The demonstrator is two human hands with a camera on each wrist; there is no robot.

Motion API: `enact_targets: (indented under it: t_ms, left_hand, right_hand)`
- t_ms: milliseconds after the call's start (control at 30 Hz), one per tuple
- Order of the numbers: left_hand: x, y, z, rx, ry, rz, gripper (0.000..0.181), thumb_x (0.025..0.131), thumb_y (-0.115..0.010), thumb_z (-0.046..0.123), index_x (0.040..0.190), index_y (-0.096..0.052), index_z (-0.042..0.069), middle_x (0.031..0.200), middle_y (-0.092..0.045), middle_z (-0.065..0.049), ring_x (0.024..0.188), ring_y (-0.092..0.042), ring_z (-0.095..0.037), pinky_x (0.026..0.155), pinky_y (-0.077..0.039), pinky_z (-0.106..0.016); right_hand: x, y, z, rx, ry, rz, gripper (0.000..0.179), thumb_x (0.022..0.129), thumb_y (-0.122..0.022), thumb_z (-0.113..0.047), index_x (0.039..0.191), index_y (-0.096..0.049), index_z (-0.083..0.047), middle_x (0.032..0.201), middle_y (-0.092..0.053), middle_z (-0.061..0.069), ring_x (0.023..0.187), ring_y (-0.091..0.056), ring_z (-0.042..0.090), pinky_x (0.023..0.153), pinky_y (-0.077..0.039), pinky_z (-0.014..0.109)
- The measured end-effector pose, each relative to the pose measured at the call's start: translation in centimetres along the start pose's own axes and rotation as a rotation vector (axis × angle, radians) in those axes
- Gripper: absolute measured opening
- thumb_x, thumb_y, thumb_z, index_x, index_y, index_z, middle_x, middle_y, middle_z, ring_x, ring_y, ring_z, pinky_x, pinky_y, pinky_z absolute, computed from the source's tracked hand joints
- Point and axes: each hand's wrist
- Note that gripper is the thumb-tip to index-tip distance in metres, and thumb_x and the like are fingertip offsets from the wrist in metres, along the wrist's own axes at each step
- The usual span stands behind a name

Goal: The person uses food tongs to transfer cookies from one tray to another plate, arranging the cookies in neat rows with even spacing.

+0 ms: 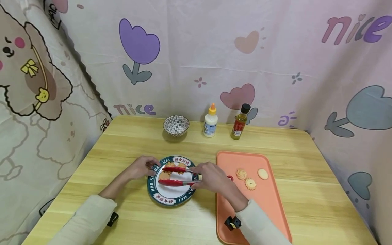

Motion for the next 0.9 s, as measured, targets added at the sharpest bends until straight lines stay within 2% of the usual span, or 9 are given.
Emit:
enact_targets:
  t_ms: [100, 167, 333, 467, 767, 900]
  left_hand:
    - [0.0, 0.0, 0.0, 0.000, 0.009, -0.002, 0.028, 0.078, -0.071, 0.003, 0.105, -0.066, 0.007, 0.103, -0.062, -0.009, 0.089, -0.054, -0.021, 0.078, -0.048, -0.033]
    - [0.0, 0.0, 0.0, 0.002, 0.012, -0.002, 0.028, 0.078, -0.071, 0.003, 0.105, -0.066, 0.007, 0.103, -0.062, -0.009, 0.089, -0.054, -0.021, 0.078, -0.049, -0.033]
    - [0.1, 0.0, -0.1, -0.004, 0.006, 0.002, 0.029, 0.078, -0.072, 0.002, 0.106, -0.066, 0.006, 0.104, -0.063, -0.010, 0.089, -0.055, -0.021, 0.078, -0.049, -0.033]
    - [0.1, 0.0, -0.1, -0.013, 0.011, -0.009, 0.029, 0.078, -0.071, 0.002, 0.106, -0.065, 0.006, 0.104, -0.063, -0.011, 0.089, -0.056, -0.021, 0.077, -0.050, -0.032]
    - [0.1, 0.0, 0.0, -0.014, 0.017, -0.008, 0.028, 0.079, -0.071, 0.002, 0.106, -0.066, 0.007, 0.103, -0.061, -0.011, 0.088, -0.054, -0.022, 0.075, -0.049, -0.030]
    - [0.1, 0.1, -0.1, -0.004, 0.006, -0.009, 0.028, 0.078, -0.072, 0.003, 0.105, -0.066, 0.006, 0.102, -0.061, -0.010, 0.088, -0.055, -0.021, 0.076, -0.049, -0.031]
  right_hand:
    - [0.1, -0.1, -0.3, -0.009, 0.010, -0.001, 0.056, 0.072, -0.080, -0.039, 0.122, -0.065, -0.019, 0.109, -0.070, 0.004, 0.077, -0.058, 0.010, 0.063, -0.046, 0.021]
    - [0.2, -0.3, -0.5, -0.013, 0.020, 0.008, 0.056, 0.072, -0.080, -0.039, 0.122, -0.066, -0.019, 0.109, -0.071, 0.003, 0.078, -0.058, 0.009, 0.065, -0.048, 0.021]
    - [0.5, -0.9, -0.5, -0.051, 0.051, 0.032, 0.054, 0.072, -0.080, -0.040, 0.120, -0.067, -0.020, 0.112, -0.070, 0.002, 0.092, -0.065, 0.012, 0.076, -0.053, 0.027]
    - [0.6, -1.3, -0.6, -0.077, 0.063, 0.032, 0.054, 0.072, -0.080, -0.041, 0.121, -0.066, -0.021, 0.113, -0.070, 0.001, 0.097, -0.066, 0.015, 0.079, -0.053, 0.030]
    - [-0.3, -0.6, -0.2, -0.010, 0.000, 0.004, 0.060, 0.073, -0.079, -0.042, 0.127, -0.062, -0.022, 0.118, -0.068, 0.002, 0.101, -0.063, 0.017, 0.083, -0.053, 0.032]
    - [-1.0, -0.3, 0.7, 0.036, 0.018, 0.018, 0.061, 0.072, -0.080, -0.040, 0.127, -0.062, -0.020, 0.113, -0.069, 0.002, 0.092, -0.062, 0.013, 0.074, -0.050, 0.025]
Point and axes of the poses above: each hand's wrist, its own x-axis towards the middle knuckle, its own y-axis out of the back of the hand, z = x × y
